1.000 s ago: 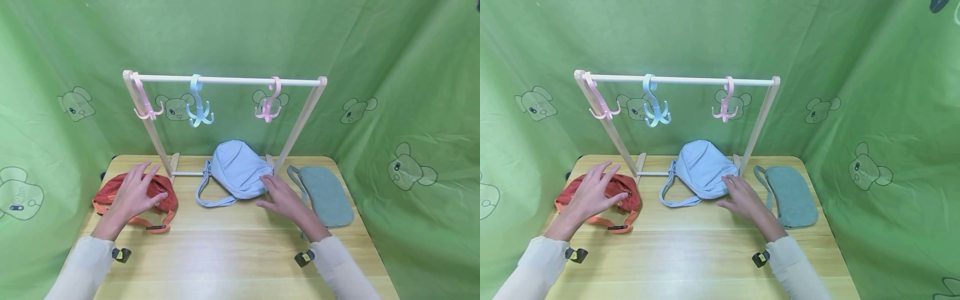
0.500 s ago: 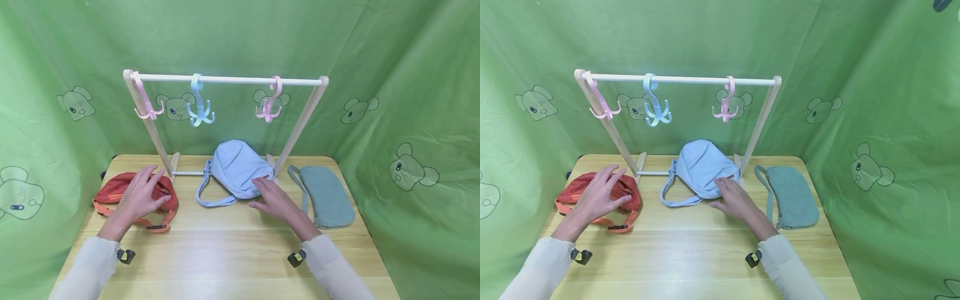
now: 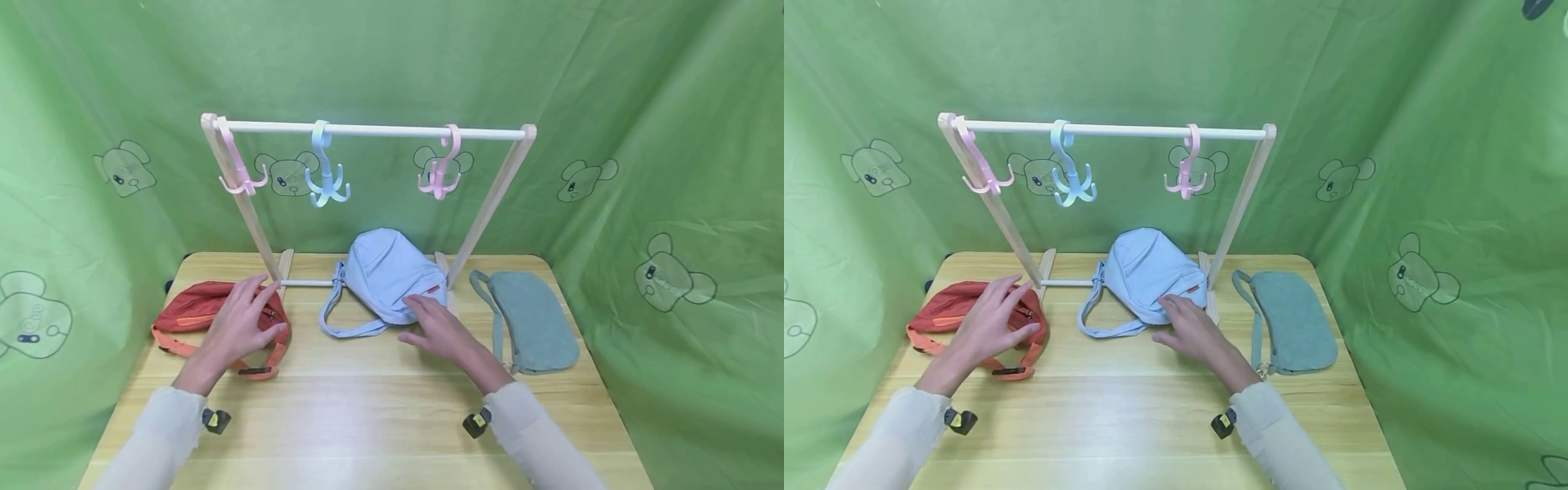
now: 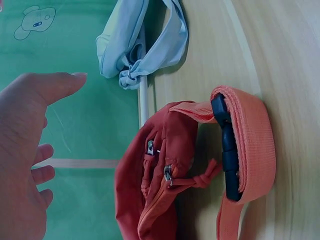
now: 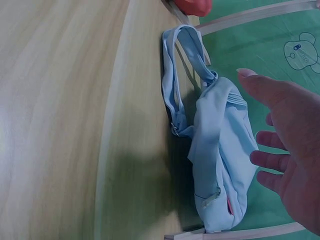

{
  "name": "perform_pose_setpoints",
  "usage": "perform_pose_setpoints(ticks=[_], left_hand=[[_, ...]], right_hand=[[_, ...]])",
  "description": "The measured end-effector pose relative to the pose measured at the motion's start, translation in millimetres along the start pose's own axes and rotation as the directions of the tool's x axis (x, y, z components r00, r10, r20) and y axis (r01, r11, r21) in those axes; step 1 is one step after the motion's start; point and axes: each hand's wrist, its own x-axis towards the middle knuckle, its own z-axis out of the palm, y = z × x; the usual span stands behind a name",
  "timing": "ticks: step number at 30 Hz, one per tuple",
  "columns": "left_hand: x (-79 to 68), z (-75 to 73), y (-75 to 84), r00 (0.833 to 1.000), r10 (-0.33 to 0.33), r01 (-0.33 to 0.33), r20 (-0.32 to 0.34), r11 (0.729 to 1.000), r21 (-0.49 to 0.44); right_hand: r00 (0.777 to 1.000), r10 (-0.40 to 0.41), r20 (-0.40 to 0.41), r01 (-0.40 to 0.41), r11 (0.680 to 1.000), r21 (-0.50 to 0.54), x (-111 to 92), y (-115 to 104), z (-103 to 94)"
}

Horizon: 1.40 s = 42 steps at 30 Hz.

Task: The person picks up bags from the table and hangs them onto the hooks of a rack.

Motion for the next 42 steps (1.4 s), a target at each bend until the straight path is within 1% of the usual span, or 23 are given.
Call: perform_pose_setpoints(ticks=[7,15,24,30,37,42], left_hand=[[-2.3,7.7,4.8,0.999,-0.027,0.027,0.028,0.999,-0.023],[-1.1,18.3,8.2,1.0,-0.008,0.009,0.009,1.0,-0.023],[0.7,29.1,11.4,1.0,0.001,-0.001,0.01,1.0,-0.012],[0.6,35.4,11.1,1.0,0.004,-0.004,0.017,1.0,-0.004],[1.1,39.2,14.4,0.999,0.002,-0.002,0.034,1.0,-0.003],[2.7,42.8,17.2,0.999,0.017,-0.017,0.036,1.0,0.006]], right_hand=[[1.0,-0.011,0.02,0.01,1.0,0.014,1.6,-3.4,6.9],[0.999,-0.002,0.044,0.0,0.999,0.039,5.2,-8.5,16.9],[0.999,-0.043,0.034,0.042,0.999,0.027,9.6,-13.9,27.4],[0.997,-0.044,0.056,0.042,0.999,0.032,12.0,-19.0,33.2],[0.998,-0.047,0.038,0.046,0.999,0.009,15.8,-24.6,38.3],[0.998,-0.056,0.016,0.055,0.998,0.013,19.5,-30.1,40.5]])
